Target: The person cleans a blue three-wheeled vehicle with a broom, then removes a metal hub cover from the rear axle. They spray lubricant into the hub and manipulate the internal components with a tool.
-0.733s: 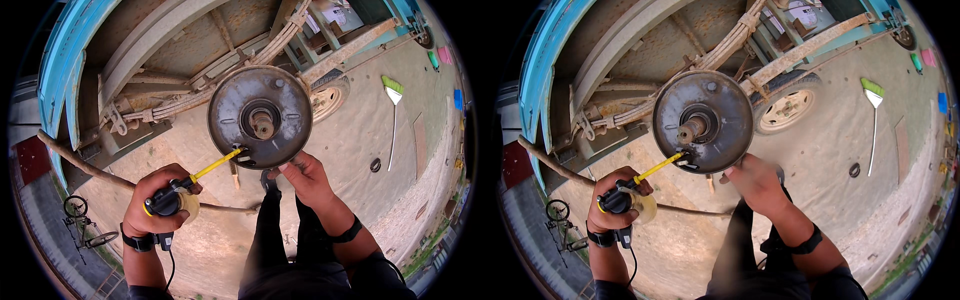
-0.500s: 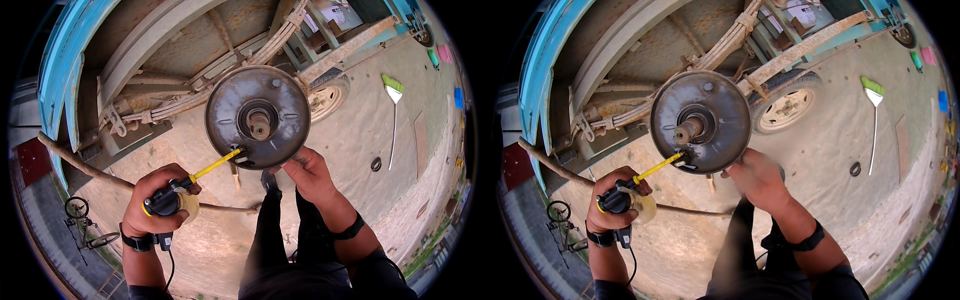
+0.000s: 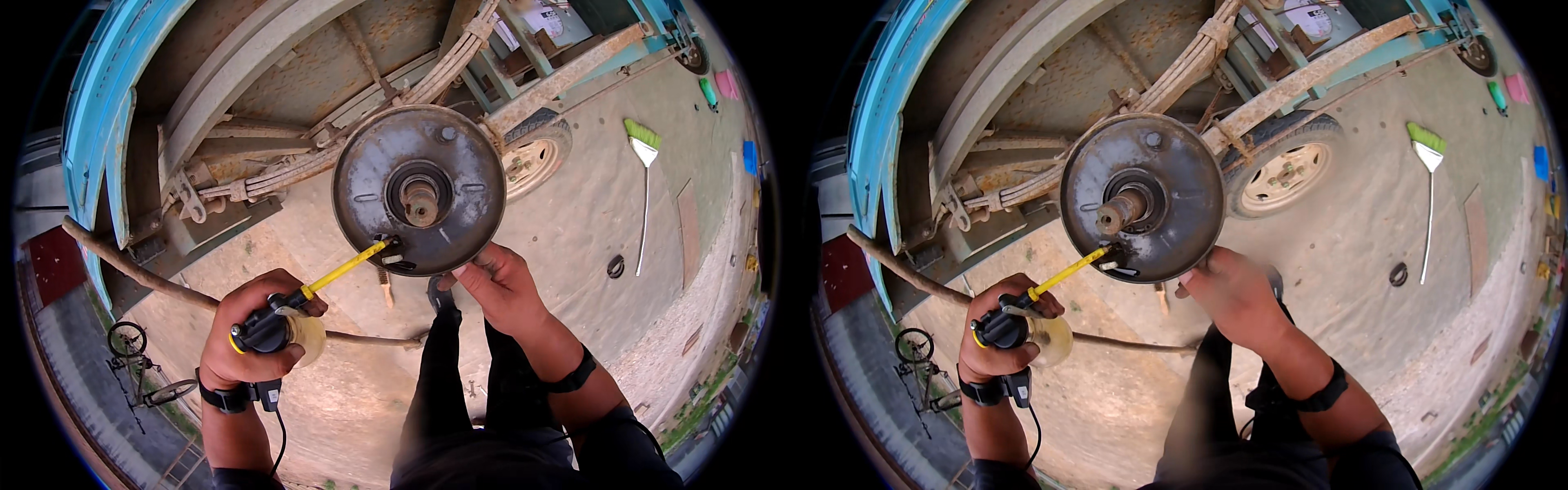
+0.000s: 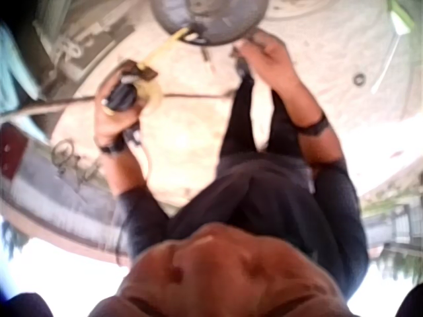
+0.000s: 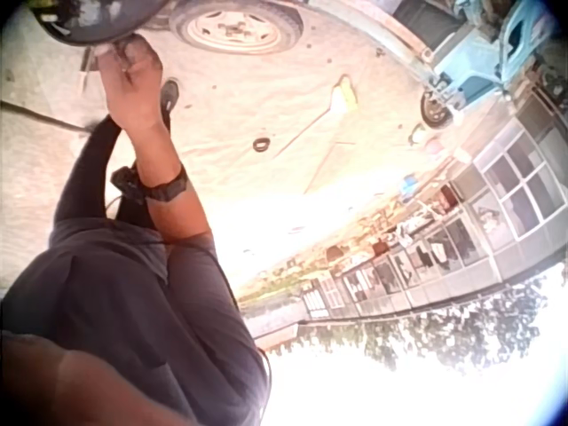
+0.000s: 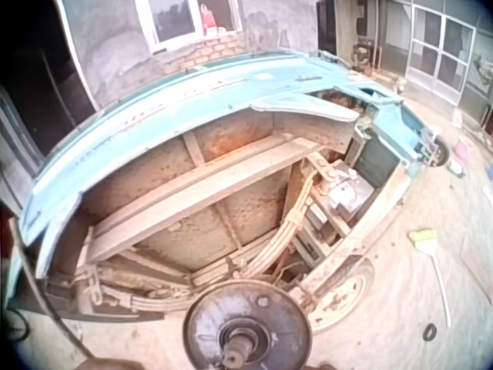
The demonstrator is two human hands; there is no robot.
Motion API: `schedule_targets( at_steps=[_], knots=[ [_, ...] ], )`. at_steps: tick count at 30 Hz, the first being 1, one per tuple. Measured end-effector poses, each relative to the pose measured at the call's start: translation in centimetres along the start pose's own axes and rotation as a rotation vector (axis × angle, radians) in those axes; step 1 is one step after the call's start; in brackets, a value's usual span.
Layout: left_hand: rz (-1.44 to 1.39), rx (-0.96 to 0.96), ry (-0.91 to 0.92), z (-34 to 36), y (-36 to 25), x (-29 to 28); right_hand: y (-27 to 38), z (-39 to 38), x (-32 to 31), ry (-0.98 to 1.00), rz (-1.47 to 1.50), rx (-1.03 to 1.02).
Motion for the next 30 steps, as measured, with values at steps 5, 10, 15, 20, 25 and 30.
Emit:
schedule_targets(
  at_steps=[5,10,15,20,25,30],
  knots=[
    [-0.173,-0.027,-0.100,-0.6,0.6,0.7,0.1,0.6,-0.6,-0.016,-0.030,-0.058],
    [-0.152,-0.013,-0.090,-0.8,0.7,0.8,-0.7,-0.7,0.5,0.010,-0.046,-0.046],
    [-0.172,-0.005,-0.103,-0.8,0.9,1.0,-0.9,-0.3,0.4,-0.024,0.014,-0.064],
    [-0.178,0.019,-0.135,-1.2,1.5,1.1,-0.6,-0.1,-0.3,-0.092,0.073,-0.051],
    [-0.176,0.073,-0.033,-1.1,1.9,0.7,-1.7,-0.7,0.5,-0.095,0.043,-0.103],
    [-0.213,0.100,-0.059,-1.5,2.5,1.1,-0.9,-0.6,0.7,-0.050,-0.053,0.021]
  ],
)
Point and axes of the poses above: each hand's wrist, its own z-axis towards the middle knuckle, its own x-axis out of the palm, y = z × x, the point moved 3 cm from there along z, towards the middle knuckle, and after that the axes turned 8 degrees about -x, right-handed, at the moved point
